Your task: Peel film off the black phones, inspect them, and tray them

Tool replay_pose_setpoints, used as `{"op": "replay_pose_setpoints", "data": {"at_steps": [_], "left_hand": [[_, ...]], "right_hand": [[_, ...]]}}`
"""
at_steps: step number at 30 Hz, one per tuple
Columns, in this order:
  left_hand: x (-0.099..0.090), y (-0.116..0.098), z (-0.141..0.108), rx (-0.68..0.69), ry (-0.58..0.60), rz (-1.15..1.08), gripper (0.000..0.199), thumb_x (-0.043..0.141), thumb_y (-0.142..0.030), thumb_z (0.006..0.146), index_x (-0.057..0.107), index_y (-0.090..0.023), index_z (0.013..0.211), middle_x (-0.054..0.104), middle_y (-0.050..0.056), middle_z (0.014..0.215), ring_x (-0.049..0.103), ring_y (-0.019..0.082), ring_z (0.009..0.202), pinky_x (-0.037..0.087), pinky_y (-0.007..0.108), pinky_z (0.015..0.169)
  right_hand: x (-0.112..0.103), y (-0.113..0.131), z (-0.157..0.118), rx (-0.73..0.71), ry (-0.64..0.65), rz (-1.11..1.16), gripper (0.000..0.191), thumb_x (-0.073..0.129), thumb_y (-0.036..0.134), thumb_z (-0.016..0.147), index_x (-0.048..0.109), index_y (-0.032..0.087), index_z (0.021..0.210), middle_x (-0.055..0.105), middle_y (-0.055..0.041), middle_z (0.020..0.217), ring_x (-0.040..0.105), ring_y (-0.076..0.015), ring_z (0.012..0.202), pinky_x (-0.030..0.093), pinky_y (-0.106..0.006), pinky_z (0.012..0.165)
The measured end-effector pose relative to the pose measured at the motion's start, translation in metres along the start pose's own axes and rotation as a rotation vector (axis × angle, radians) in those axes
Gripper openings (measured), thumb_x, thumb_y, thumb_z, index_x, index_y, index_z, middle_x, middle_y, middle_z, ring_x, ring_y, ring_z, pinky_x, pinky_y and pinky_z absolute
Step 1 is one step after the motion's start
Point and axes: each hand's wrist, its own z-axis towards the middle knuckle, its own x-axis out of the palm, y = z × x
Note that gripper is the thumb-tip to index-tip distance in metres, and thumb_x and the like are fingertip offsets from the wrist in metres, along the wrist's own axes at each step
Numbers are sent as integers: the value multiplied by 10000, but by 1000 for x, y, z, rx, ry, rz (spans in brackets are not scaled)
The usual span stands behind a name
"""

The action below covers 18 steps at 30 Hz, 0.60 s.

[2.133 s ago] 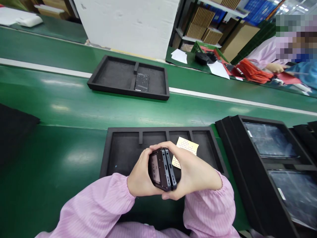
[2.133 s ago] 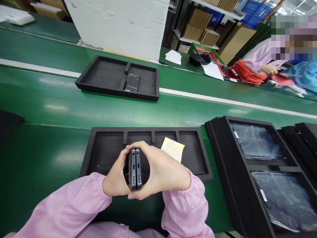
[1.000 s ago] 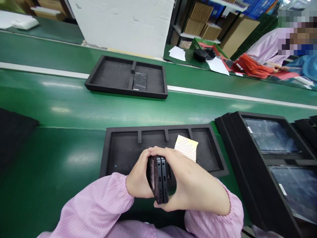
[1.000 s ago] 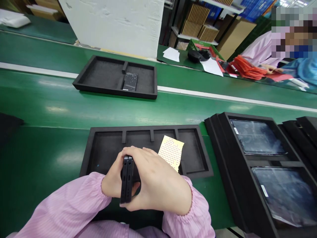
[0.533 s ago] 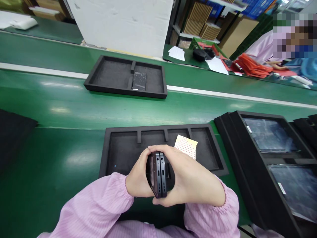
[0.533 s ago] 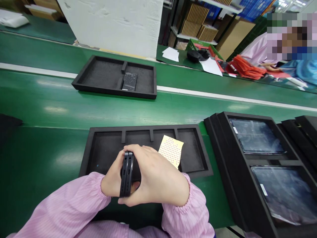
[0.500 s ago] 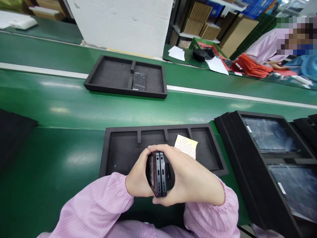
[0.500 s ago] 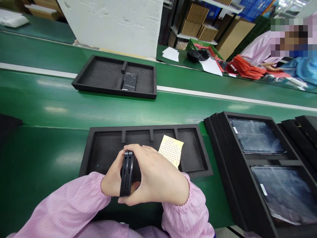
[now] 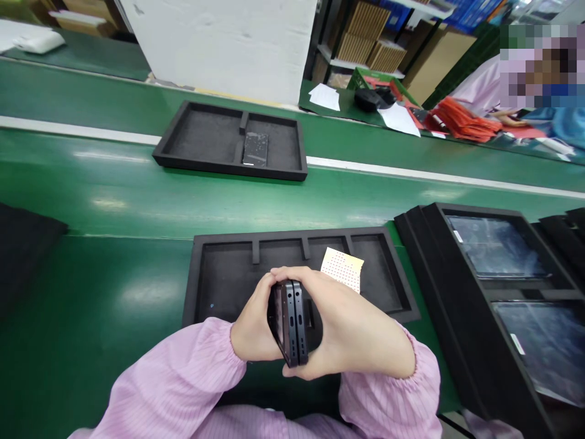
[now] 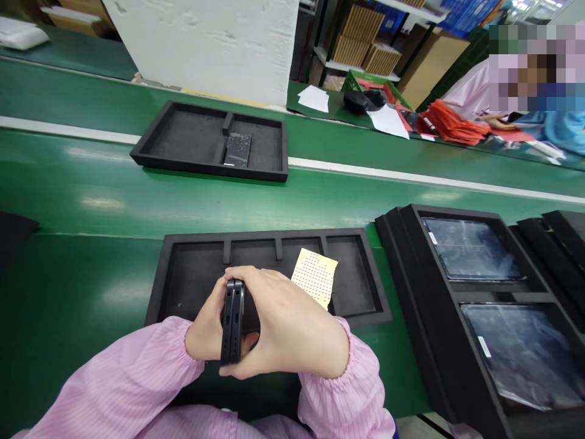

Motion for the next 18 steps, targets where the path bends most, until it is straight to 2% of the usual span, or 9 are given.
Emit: {"op": "replay_pose_setpoints", "data": {"at_steps": [7, 13, 18], "left_hand": [[1, 3, 1, 179, -28, 77, 872, 827, -364, 649, 379, -311, 1395, 563, 86, 1239, 615, 364, 1159, 530, 597, 1008], [1, 7, -2, 221, -42, 124, 990, 842, -377, 639, 307, -334, 1471, 568, 107, 1283, 609, 373, 1190, 520, 619, 1011], [0, 7, -1, 250, -27, 145, 926, 826, -388, 655, 349, -322, 1446, 601, 102, 1245, 632, 364, 1165, 539, 610, 994]], "right_hand": [[4, 5, -8, -71, -22, -83, 983, 891, 269, 565, 364, 236, 1394, 570, -133, 1439, 570, -306, 1330, 478, -444, 1104], [5, 8, -11, -114, -30, -146, 909, 839, 263, 624, 348, 209, 1387, 566, -143, 1442, 560, -282, 1341, 478, -428, 1115], [6, 10, -15, -102, -27, -200, 924, 846, 264, 631, 328, 197, 1392, 563, -158, 1447, 568, -287, 1333, 489, -428, 1111]]}}
